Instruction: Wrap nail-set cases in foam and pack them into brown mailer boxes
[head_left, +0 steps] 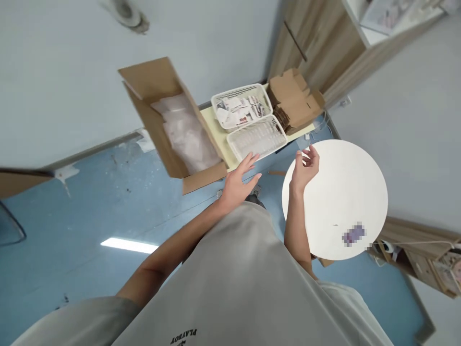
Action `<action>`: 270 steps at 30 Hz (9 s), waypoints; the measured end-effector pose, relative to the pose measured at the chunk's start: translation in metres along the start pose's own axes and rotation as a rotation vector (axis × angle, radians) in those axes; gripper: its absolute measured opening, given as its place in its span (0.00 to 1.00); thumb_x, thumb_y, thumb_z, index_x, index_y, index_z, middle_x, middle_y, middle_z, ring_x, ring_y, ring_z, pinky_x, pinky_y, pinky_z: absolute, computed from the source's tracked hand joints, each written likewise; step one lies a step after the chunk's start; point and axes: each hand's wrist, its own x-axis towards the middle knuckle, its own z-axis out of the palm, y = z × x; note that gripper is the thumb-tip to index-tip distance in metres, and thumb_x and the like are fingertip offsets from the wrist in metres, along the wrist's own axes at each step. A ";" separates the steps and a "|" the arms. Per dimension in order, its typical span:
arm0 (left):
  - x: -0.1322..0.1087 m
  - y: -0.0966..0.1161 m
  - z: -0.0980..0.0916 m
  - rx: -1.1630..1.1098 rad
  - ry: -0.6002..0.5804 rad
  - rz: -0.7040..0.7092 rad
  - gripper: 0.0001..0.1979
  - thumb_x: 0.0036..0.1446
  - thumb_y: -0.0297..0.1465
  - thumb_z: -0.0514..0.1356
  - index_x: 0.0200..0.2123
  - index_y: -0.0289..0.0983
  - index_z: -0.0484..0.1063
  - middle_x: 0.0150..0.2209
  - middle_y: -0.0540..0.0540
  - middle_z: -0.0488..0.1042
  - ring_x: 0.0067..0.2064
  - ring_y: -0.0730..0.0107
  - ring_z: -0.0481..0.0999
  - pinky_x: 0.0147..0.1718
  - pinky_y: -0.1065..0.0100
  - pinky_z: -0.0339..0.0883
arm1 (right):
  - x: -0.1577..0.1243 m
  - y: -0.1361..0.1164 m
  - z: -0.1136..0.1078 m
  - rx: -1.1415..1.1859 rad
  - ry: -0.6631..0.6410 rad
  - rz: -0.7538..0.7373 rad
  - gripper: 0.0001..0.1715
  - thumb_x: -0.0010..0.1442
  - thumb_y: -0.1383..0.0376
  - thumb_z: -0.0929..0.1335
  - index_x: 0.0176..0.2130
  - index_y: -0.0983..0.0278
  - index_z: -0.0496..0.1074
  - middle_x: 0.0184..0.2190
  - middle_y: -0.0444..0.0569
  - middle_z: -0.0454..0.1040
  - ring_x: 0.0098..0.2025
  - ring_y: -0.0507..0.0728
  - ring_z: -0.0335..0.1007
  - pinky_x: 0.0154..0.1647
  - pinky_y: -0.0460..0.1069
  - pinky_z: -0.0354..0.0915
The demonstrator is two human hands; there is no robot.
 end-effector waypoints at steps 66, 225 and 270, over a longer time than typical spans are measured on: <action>0.052 -0.045 0.324 -0.118 -0.488 -0.462 0.12 0.68 0.37 0.70 0.36 0.38 0.72 0.37 0.46 0.77 0.37 0.67 0.84 0.46 0.60 0.85 | -0.119 0.177 -0.279 0.969 0.058 0.689 0.18 0.50 0.50 0.78 0.34 0.59 0.81 0.38 0.51 0.86 0.53 0.70 0.80 0.56 0.61 0.75; 0.228 -0.224 0.558 1.097 -1.320 0.521 0.83 0.47 0.76 0.67 0.85 0.25 0.40 0.86 0.24 0.30 0.84 0.25 0.21 0.78 0.38 0.09 | -0.109 0.318 -0.241 -0.548 -0.161 1.015 0.15 0.86 0.55 0.59 0.45 0.58 0.64 0.40 0.49 0.78 0.36 0.60 0.73 0.36 0.51 0.54; 0.034 -0.235 0.343 0.979 -1.400 0.430 0.39 0.63 0.29 0.70 0.76 0.35 0.64 0.75 0.28 0.66 0.75 0.31 0.64 0.73 0.36 0.65 | -0.188 0.278 -0.270 -0.272 -0.199 0.944 0.11 0.78 0.59 0.67 0.42 0.60 0.74 0.40 0.49 0.85 0.39 0.59 0.79 0.41 0.51 0.66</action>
